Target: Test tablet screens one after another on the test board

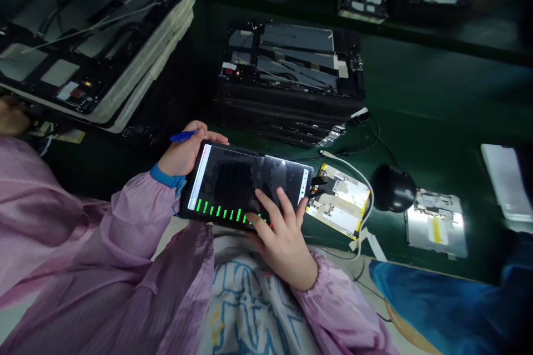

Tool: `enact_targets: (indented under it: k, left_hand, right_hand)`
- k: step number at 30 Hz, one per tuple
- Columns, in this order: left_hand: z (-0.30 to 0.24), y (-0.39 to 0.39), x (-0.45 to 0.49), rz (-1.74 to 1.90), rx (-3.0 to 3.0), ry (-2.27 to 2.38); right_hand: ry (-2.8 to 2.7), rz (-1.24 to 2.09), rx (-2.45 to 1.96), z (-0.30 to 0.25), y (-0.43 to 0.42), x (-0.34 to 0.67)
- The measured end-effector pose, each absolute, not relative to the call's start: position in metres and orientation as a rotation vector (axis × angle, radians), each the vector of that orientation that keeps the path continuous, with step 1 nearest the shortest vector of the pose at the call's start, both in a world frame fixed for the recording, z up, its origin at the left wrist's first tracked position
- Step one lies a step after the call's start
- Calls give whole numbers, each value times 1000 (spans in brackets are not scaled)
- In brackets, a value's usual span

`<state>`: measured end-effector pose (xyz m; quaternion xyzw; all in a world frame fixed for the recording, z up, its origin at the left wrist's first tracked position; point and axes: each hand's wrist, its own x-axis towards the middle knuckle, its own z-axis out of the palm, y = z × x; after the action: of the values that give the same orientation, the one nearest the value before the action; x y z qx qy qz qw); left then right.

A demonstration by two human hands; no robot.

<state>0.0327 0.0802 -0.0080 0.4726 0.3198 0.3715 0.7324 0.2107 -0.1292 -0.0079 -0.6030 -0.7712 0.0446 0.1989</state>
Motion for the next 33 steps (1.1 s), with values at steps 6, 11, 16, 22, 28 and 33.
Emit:
enact_targets:
  k: [6, 11, 16, 22, 28, 33]
  left_hand:
    - [-5, 81, 33, 814, 1022, 720]
    - [0, 83, 34, 839, 1044, 743]
    - [1, 87, 31, 812, 1068, 738]
    - [10, 87, 34, 809, 1090, 834]
    - [18, 87, 42, 808, 1118, 960]
    - [19, 95, 39, 714, 1161, 1106]
  right_hand:
    - [-2176, 161, -1667, -5, -127, 212]
    - [-1985, 251, -1644, 10, -117, 241]
    - [-1571, 87, -1790, 14, -97, 322]
    - [-1684, -8, -2037, -22, -44, 385]
    - [-1620, 120, -1924, -16, -43, 390]
    - [-1399, 588, -1676, 9, -104, 375]
